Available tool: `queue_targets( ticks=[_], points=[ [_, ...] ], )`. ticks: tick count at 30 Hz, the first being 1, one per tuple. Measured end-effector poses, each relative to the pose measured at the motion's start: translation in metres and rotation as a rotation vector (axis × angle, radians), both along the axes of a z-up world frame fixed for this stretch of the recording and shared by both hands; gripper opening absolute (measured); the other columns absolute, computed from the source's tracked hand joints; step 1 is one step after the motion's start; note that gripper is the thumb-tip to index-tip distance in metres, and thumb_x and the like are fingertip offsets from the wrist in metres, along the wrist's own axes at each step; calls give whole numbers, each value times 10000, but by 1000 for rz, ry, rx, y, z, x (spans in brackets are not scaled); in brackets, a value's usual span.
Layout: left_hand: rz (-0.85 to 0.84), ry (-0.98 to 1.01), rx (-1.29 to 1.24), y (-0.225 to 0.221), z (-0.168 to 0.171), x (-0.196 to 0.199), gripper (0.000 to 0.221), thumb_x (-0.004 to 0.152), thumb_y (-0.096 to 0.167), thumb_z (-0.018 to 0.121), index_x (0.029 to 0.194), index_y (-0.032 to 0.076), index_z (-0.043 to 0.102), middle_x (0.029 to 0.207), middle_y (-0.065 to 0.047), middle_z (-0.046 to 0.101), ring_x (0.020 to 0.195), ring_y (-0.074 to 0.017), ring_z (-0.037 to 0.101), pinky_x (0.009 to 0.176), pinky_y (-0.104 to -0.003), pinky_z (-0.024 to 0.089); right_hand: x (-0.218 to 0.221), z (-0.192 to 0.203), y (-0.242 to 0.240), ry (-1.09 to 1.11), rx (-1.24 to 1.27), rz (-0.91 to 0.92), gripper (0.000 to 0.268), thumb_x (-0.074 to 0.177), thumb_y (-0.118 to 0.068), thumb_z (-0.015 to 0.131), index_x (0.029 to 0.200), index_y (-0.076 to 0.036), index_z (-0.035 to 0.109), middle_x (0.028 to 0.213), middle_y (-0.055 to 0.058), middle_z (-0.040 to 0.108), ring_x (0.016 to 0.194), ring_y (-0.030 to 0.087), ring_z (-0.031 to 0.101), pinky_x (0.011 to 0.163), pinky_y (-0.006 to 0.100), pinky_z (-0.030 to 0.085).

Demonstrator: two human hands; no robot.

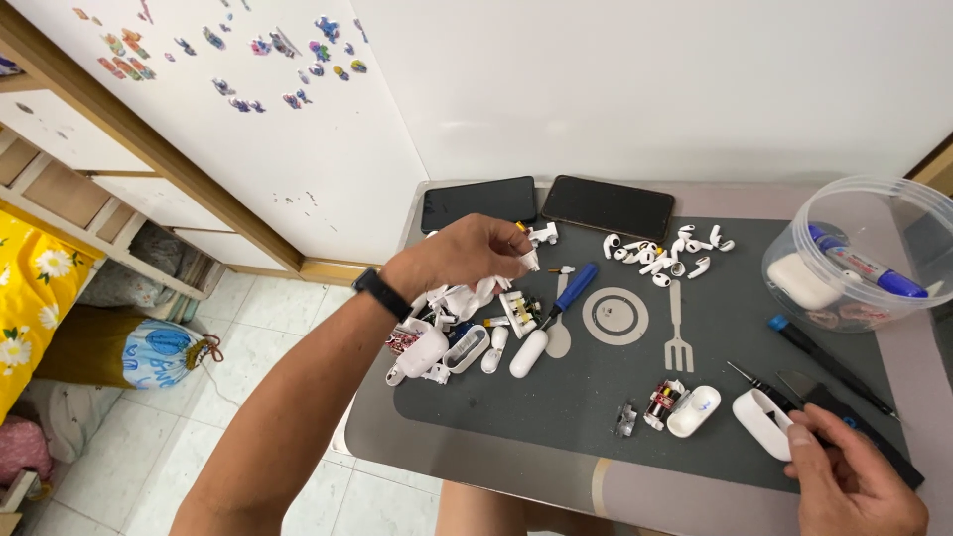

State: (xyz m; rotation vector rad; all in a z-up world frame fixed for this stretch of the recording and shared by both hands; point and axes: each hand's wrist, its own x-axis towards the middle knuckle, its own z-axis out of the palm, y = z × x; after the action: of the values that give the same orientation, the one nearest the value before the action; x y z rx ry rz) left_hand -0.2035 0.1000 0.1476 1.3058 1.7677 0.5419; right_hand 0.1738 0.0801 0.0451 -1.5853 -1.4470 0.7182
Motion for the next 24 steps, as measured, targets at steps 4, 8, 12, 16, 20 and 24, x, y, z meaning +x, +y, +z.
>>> queue_targets(
  ticks=[4,8,12,16,20,24],
  points=[
    [50,85,25,-13,-19,3,258,944,132,711,1201,114,708,820,18,616,570,-90,550,532,-252,452,5,-9,3,32,12,17,237,1118,-2,711,1329,103,728,1139,187,728,800,261,644,738,375,561],
    [-129,653,636,-32,-55,0,505,877,145,763,1359,124,610,1065,-33,747,853,-189,695,729,-326,553,5,-7,2,36,2,19,244,1110,-6,713,1325,108,727,1140,188,727,815,264,643,751,383,565],
    [-279,878,937,-50,-55,11,527,917,49,754,1386,103,519,1110,-100,739,752,-270,675,618,-387,555,8,-15,4,46,49,37,249,1101,36,711,1333,126,722,1143,194,726,813,233,623,743,352,556],
    [-238,865,929,-53,-54,18,463,900,15,730,1315,114,552,1078,-82,715,721,-274,639,584,-388,510,9,-18,3,35,50,34,251,1111,34,711,1344,127,722,1139,206,726,813,262,636,727,387,562],
    [-113,664,855,-50,-49,27,312,937,116,728,1229,131,620,1041,-40,744,798,-240,691,641,-366,525,6,-9,1,46,46,32,257,1088,39,720,1335,111,728,1122,186,729,780,244,619,726,358,542],
    [338,-27,259,-41,-23,34,402,945,263,694,1308,94,727,845,2,701,699,-92,560,672,-232,522,7,-13,2,63,71,32,237,1099,49,726,1327,113,730,1117,185,730,771,232,613,720,337,524]
  ],
)
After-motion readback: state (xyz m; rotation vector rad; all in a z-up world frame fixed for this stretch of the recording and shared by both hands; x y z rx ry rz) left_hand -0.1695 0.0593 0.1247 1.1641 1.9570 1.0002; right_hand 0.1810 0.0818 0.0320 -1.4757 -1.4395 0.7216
